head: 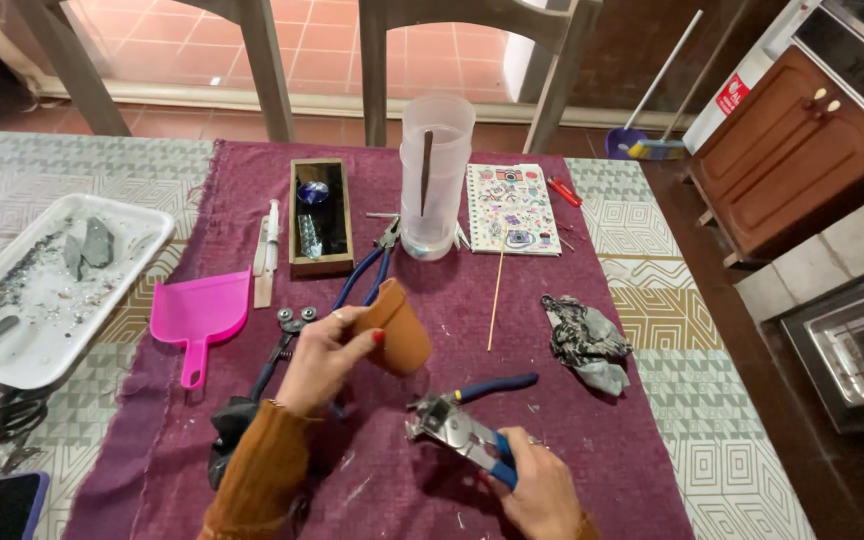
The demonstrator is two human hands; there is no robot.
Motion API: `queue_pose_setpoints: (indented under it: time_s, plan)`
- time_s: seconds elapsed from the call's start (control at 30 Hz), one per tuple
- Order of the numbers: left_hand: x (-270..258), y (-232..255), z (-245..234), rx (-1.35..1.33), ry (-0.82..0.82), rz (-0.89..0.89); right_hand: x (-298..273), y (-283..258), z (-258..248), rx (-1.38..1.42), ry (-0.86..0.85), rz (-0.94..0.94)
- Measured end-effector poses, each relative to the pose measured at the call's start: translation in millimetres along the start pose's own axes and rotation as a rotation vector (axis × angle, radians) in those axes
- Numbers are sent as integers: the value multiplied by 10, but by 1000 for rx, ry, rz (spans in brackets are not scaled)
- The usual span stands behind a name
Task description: Breaking a small terracotta pot into pieces using pliers.
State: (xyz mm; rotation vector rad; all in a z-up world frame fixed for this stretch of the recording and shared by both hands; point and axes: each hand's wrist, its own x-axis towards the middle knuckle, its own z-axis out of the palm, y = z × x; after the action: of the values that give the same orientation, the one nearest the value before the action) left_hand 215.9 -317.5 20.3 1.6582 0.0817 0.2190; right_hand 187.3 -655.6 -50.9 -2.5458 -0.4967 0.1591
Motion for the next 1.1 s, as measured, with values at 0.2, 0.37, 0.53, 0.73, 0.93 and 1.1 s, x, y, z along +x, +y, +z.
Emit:
queue_pose_setpoints:
  time_s: [0.2, 0.37, 0.53, 0.73, 0.93, 1.1]
  plan:
    - [-308, -652, -257, -957, -177, -176, 8, 582, -378, -117, 127, 294]
    - [-485, -576, 84, -1134, -248, -214, -31, 713, -562, -49, 275, 361]
    - [-480, -798, 185, -1005, -298, -239, -288, 413, -549, 201, 481, 165]
    - [-506, -685, 164, -761, -378, -63, -254, 65, -369, 1218, 116, 14]
    - [-526, -279, 65, -610, -412, -189, -184, 247, -19, 1671, -101, 208]
    - [-524, -312, 33, -139, -532, 109, -112, -295, -406, 1545, -135, 254]
